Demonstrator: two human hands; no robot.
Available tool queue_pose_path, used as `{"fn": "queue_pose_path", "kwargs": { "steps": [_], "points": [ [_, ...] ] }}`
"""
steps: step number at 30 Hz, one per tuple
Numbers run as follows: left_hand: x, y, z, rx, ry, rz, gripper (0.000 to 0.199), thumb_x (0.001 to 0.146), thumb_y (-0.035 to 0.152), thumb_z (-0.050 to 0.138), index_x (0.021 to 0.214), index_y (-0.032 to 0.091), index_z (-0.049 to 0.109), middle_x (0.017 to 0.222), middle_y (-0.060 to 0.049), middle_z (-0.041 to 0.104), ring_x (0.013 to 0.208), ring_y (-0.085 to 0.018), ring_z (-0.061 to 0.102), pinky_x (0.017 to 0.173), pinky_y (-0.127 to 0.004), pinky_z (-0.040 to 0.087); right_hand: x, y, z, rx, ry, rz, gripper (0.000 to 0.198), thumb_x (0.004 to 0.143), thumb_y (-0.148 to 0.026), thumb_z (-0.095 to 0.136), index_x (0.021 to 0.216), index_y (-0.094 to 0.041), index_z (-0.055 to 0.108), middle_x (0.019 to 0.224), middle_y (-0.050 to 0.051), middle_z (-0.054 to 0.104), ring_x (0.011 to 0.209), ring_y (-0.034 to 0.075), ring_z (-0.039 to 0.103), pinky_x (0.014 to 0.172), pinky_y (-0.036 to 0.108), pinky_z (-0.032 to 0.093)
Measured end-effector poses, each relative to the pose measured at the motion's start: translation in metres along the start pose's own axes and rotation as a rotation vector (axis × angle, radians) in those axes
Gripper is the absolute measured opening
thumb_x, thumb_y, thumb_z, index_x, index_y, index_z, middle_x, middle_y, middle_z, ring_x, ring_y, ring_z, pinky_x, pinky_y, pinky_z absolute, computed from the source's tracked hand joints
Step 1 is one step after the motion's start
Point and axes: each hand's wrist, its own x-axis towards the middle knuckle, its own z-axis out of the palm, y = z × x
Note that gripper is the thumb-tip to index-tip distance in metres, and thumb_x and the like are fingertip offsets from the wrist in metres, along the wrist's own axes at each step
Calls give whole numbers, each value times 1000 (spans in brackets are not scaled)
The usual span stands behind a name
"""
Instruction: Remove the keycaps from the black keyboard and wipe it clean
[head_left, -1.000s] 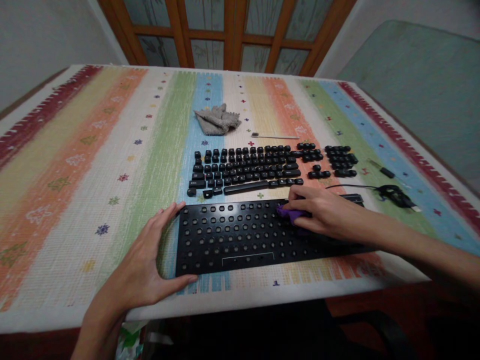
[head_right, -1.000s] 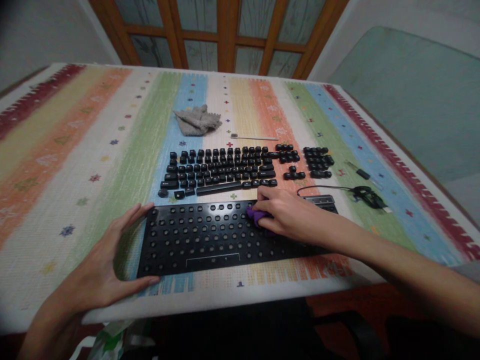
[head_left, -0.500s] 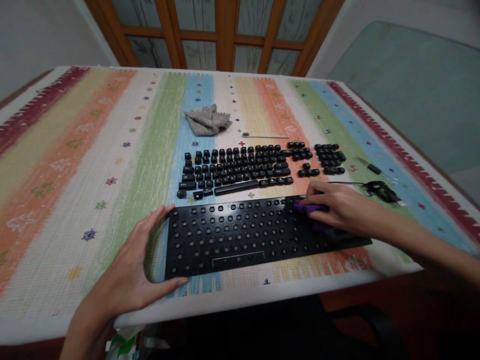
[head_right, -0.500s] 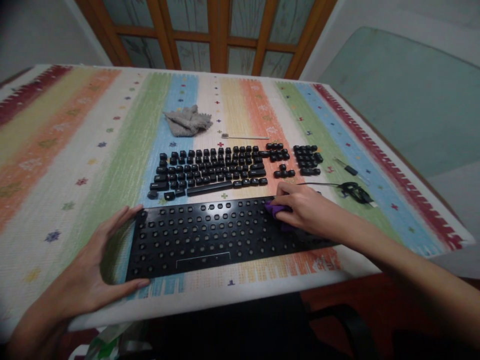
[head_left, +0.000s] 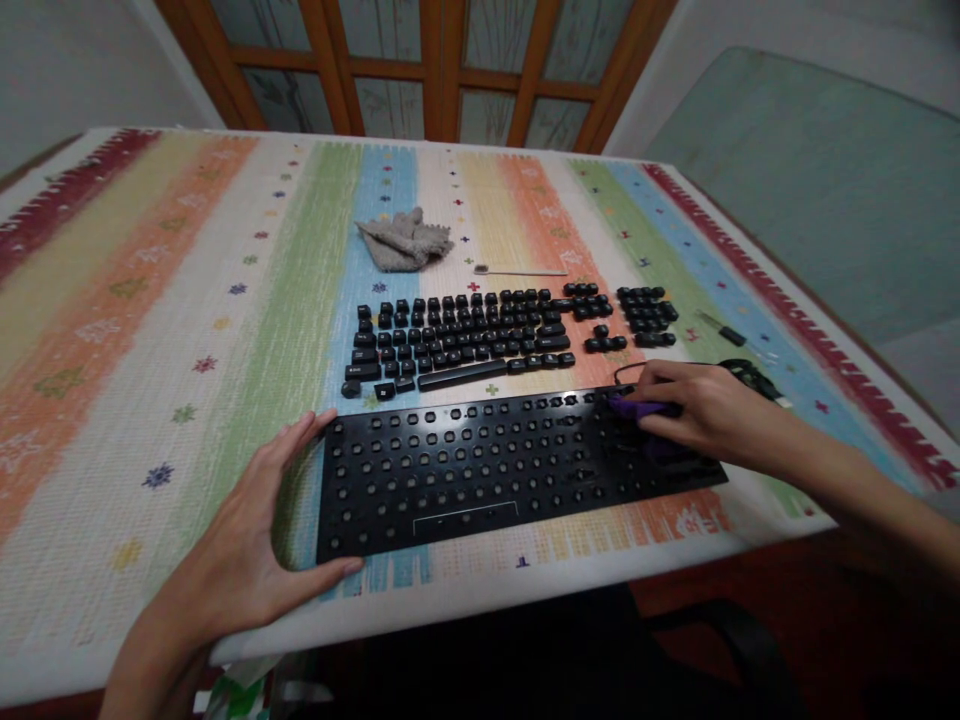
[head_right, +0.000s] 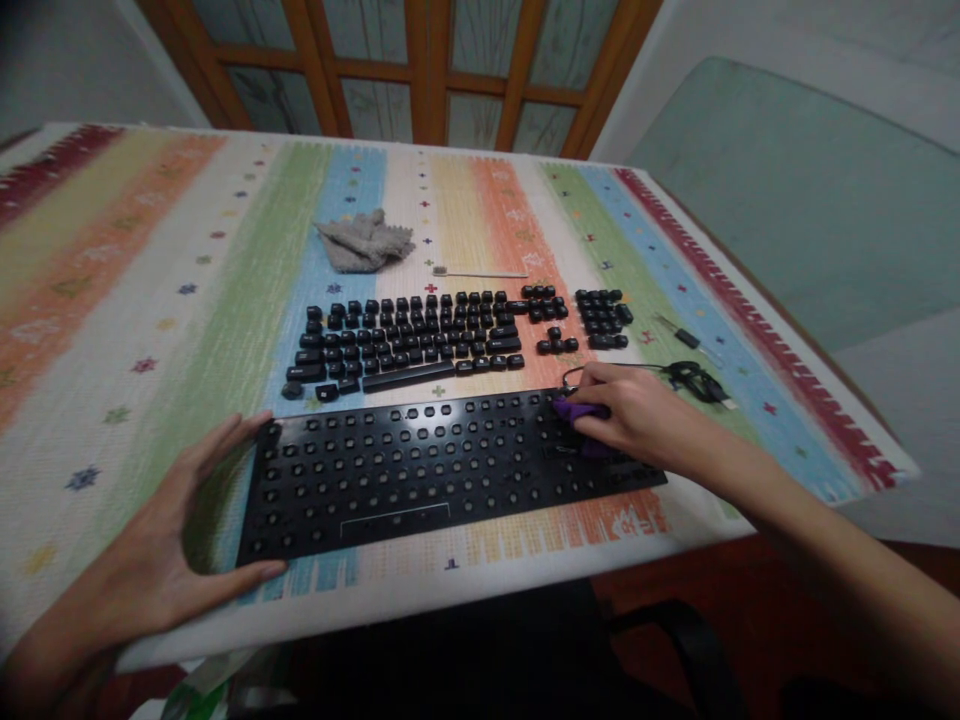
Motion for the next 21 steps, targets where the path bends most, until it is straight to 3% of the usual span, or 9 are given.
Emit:
{"fn": "queue_pose_path", "kwargs": {
  "steps": [11,21],
  "points": [
    [-2,-2,1,-9,-22,-41,111,69,59,73,158,31,13,158,-10,35,140,-47,39,113,-72,34,-6,4,-2,-25,23,34,23,91,-29,56,93,-18,76,85,9,65,70,20,63,66,35,49],
    [0,-3,2,33,-5,0,106,73,57,69,158,29,14,157,-10,38,138,-44,43,112,-68,38,15,-25,5,16,54,-17,19,88,-20,58,92,-15,75,85,8,63,74,19,61,71,32,49]
  ]
}}
